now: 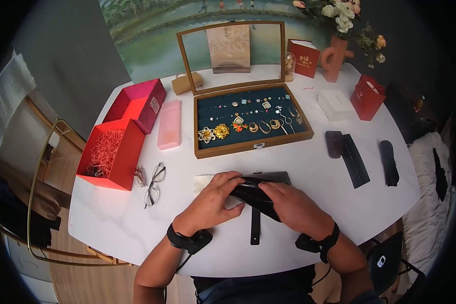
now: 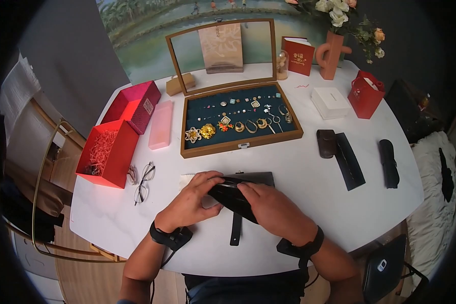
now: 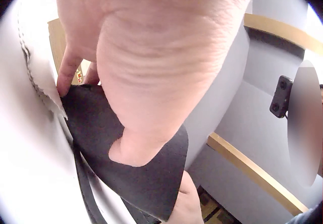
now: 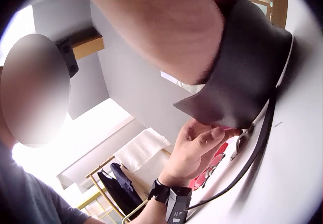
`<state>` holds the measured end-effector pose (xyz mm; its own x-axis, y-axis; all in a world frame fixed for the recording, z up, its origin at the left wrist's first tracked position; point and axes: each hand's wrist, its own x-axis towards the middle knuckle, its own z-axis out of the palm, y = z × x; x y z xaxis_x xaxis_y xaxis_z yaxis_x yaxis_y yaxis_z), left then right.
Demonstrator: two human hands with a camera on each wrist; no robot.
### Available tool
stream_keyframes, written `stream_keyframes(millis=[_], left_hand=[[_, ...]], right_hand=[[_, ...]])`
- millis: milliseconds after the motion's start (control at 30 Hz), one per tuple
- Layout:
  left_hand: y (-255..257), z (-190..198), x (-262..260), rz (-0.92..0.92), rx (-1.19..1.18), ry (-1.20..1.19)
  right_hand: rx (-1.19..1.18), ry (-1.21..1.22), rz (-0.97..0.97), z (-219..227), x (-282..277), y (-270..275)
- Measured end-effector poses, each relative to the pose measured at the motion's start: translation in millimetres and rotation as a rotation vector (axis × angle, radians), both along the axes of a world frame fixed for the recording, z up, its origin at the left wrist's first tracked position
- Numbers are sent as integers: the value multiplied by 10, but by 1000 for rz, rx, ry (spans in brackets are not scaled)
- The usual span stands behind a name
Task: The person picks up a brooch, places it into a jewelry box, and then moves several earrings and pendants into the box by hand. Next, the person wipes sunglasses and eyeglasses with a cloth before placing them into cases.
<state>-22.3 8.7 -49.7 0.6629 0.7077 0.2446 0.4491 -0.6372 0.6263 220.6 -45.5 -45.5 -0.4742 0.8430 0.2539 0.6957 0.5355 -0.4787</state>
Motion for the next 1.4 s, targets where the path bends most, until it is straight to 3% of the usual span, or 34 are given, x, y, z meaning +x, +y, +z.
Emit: stream_keyframes(millis=[333,400,433,467,533,667,800,867,900,933,1000,1100,1200,1400], left_hand=[[24,17,-34,10,-41,-19],[19,23,-22,2,-74,-63],[15,32,-24,-1,-79,-63],[18,55,-32,-21,-101,-75],[15,87,-42,-43,-121,-87],[29,135,-89,-111,-166,-214],[76,132,-158,-226,-159,-325],[24,184,-132,-213,-197,-368],[-10,202,-111,-188,-330,-430],[-34,207,-100,-163,-465,-490],[-22,135,-104,-264,-416,-515],[-76,147,-79,-136,-574,-616],[-91,110,-36,-119,-488,-637],[-126,89,3,19,-548,-705]], right_hand=[[198,164,-154,209,91,49],[-30,284,-226,218,142,87],[-259,285,-198,207,215,102],[-260,286,-201,169,255,117],[-588,448,-78,73,303,164],[-685,432,77,97,269,196],[-737,540,95,2,295,202],[-951,894,79,-197,335,260],[-1074,870,17,14,273,215],[-1073,871,16,13,226,213],[-1170,714,82,-25,148,189],[-1132,861,109,-78,43,150],[-1104,990,104,-25,-5,130],[-1115,1088,140,-91,-11,126]])
